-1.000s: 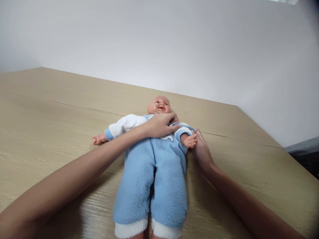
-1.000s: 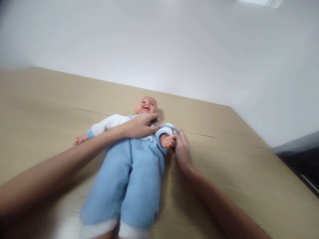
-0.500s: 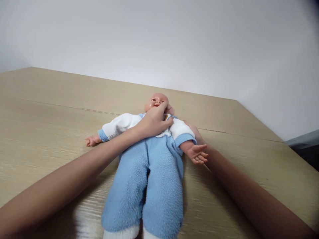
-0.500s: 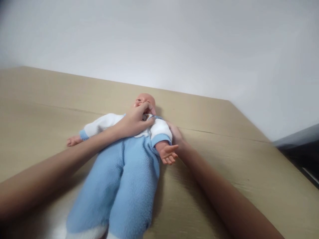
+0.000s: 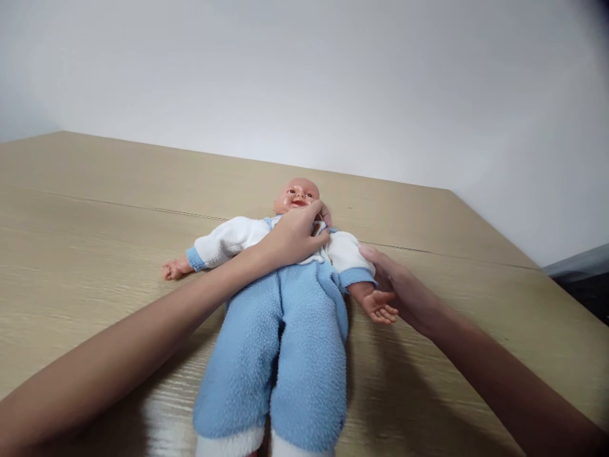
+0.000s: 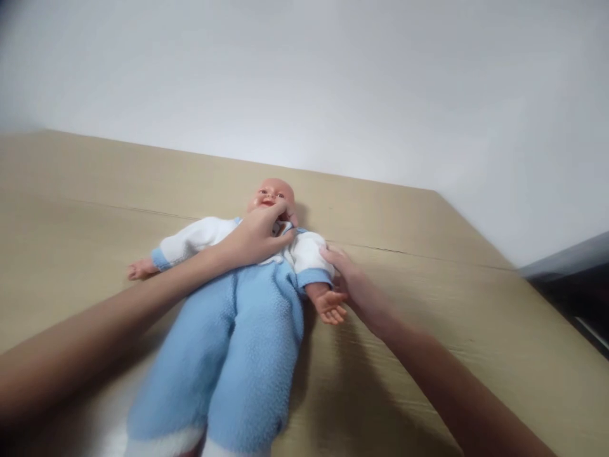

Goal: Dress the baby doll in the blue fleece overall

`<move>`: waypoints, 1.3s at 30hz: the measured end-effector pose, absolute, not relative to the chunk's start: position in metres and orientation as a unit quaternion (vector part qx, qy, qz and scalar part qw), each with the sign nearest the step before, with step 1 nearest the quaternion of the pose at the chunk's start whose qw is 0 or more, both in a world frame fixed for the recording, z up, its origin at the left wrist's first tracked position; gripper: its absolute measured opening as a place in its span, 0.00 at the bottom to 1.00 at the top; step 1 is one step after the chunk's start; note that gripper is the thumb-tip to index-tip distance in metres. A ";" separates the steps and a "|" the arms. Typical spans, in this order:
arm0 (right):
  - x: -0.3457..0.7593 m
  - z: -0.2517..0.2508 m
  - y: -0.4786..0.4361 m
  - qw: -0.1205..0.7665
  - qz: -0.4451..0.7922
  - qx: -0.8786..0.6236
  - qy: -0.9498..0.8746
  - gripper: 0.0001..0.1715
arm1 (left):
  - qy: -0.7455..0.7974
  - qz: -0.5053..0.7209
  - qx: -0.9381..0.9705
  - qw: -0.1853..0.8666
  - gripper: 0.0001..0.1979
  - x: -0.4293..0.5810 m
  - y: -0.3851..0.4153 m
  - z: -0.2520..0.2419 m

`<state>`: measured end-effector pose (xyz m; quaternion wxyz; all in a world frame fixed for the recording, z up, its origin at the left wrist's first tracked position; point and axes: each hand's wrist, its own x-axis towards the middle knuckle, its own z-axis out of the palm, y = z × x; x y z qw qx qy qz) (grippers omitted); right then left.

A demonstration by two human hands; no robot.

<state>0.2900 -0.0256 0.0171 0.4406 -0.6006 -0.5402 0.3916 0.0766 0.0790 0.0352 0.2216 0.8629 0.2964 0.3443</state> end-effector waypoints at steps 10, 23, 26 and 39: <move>0.320 0.009 -0.074 0.390 0.430 -0.660 -0.476 0.41 | 0.310 0.310 0.873 0.211 0.05 0.076 0.077 0.035; 0.359 -0.019 -0.067 0.349 0.077 -0.706 -0.611 0.28 | 0.310 0.301 0.883 0.182 0.06 0.075 0.078 0.034; 0.350 -0.016 -0.073 0.332 -0.070 -0.686 -0.644 0.27 | 0.320 0.286 0.887 0.168 0.08 0.075 0.077 0.036; 0.261 0.006 -0.058 0.407 0.434 -0.531 -0.604 0.22 | 0.270 0.301 0.914 0.004 0.11 0.072 0.070 0.046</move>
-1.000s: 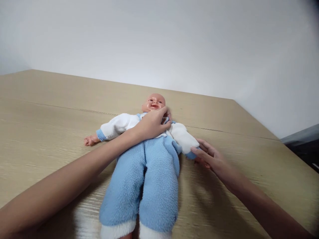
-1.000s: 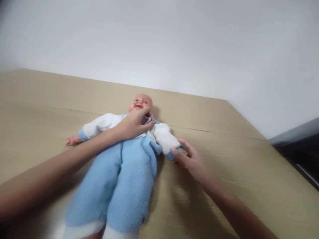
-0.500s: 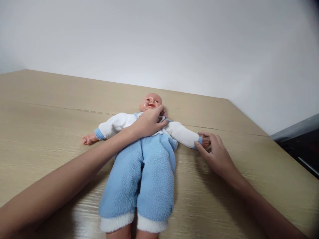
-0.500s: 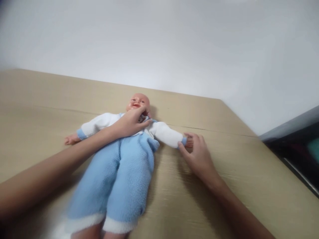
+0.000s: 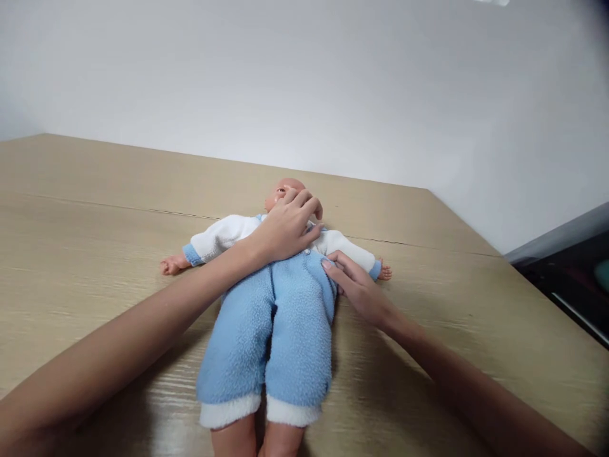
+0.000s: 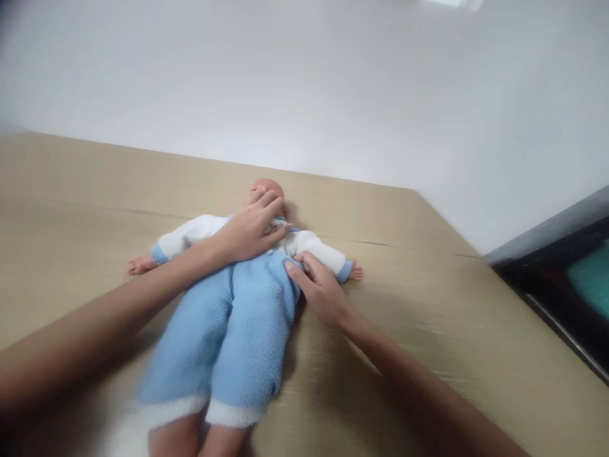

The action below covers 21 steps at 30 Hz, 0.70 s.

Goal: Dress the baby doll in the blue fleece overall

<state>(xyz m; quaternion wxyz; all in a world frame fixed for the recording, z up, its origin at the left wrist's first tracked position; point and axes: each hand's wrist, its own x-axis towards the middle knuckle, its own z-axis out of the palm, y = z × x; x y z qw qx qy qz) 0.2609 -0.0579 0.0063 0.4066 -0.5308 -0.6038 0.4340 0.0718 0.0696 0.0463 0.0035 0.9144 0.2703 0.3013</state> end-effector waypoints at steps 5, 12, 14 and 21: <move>0.269 0.002 -0.038 0.476 0.508 -0.495 -0.521 0.21 | 0.205 0.281 0.933 0.093 0.11 0.075 0.063 0.055; 0.268 -0.010 -0.040 0.476 0.408 -0.516 -0.583 0.16 | 0.217 0.165 0.927 0.258 0.18 0.074 0.060 0.060; 0.269 -0.012 -0.046 0.445 0.328 -0.552 -0.624 0.14 | 0.230 0.172 0.920 0.267 0.14 0.074 0.060 0.059; 0.299 -0.013 -0.067 0.359 -0.035 -0.598 -0.716 0.14 | 0.226 0.179 0.946 0.145 0.12 0.078 0.060 0.047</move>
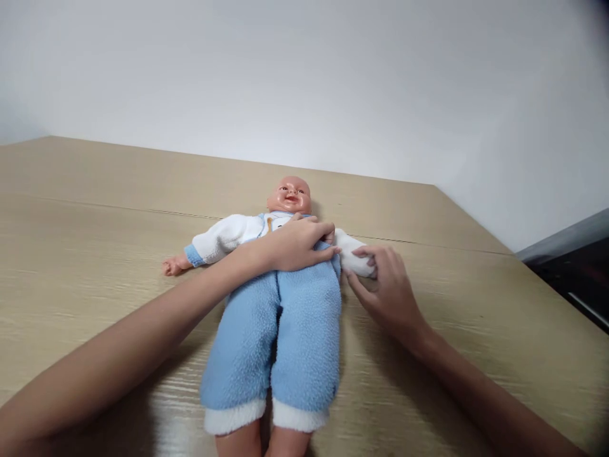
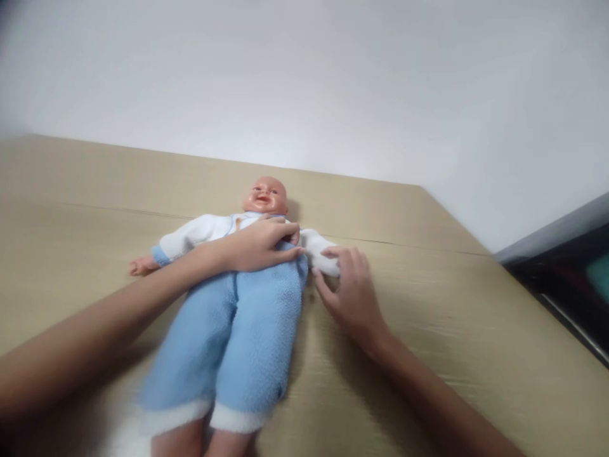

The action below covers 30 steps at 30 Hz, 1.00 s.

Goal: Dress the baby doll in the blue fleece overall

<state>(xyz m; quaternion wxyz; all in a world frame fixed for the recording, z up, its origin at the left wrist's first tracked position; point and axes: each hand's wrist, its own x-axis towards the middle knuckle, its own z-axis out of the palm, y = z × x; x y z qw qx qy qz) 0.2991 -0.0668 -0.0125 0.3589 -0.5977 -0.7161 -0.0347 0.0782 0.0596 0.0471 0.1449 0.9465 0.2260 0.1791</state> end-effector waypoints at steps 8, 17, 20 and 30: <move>0.356 -0.030 -0.058 0.294 -0.036 -0.597 -0.746 0.32 | 0.189 0.221 0.955 0.055 0.14 0.081 0.056 0.050; 0.350 -0.010 -0.064 0.374 0.047 -0.629 -0.680 0.27 | 0.192 0.079 0.975 0.084 0.42 0.121 0.061 0.054; 0.339 0.001 -0.074 0.411 0.047 -0.631 -0.656 0.29 | 0.199 0.076 0.973 0.088 0.39 0.123 0.061 0.049; 0.336 -0.015 -0.073 0.475 0.141 -0.612 -0.616 0.39 | 0.162 0.242 0.940 0.180 0.16 0.107 0.069 0.039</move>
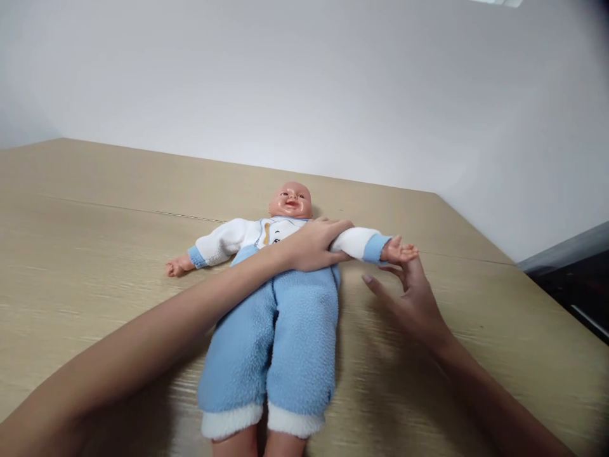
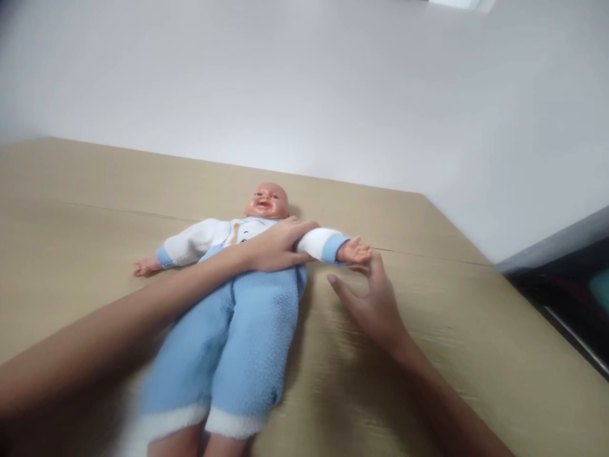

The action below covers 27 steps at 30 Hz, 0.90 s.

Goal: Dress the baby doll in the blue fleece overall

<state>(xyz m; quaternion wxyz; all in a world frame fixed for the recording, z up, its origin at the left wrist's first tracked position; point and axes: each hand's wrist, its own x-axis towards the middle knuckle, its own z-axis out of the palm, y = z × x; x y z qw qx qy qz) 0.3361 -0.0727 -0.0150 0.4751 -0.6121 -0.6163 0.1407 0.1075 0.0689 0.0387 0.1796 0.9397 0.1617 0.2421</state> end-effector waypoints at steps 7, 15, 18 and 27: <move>0.314 -0.027 -0.074 0.376 0.138 -0.595 -0.697 0.29 | 0.160 0.389 0.859 0.292 0.17 0.093 0.071 0.036; 0.291 -0.029 -0.078 0.327 0.158 -0.539 -0.760 0.30 | 0.176 0.484 0.764 0.388 0.28 0.080 0.071 0.038; 0.285 -0.028 -0.075 0.349 0.212 -0.537 -0.738 0.28 | 0.213 0.536 0.686 0.443 0.23 0.074 0.076 0.036; 0.235 -0.018 -0.055 0.478 0.487 -0.437 -0.585 0.22 | 0.267 0.604 0.485 0.573 0.31 0.049 0.082 0.039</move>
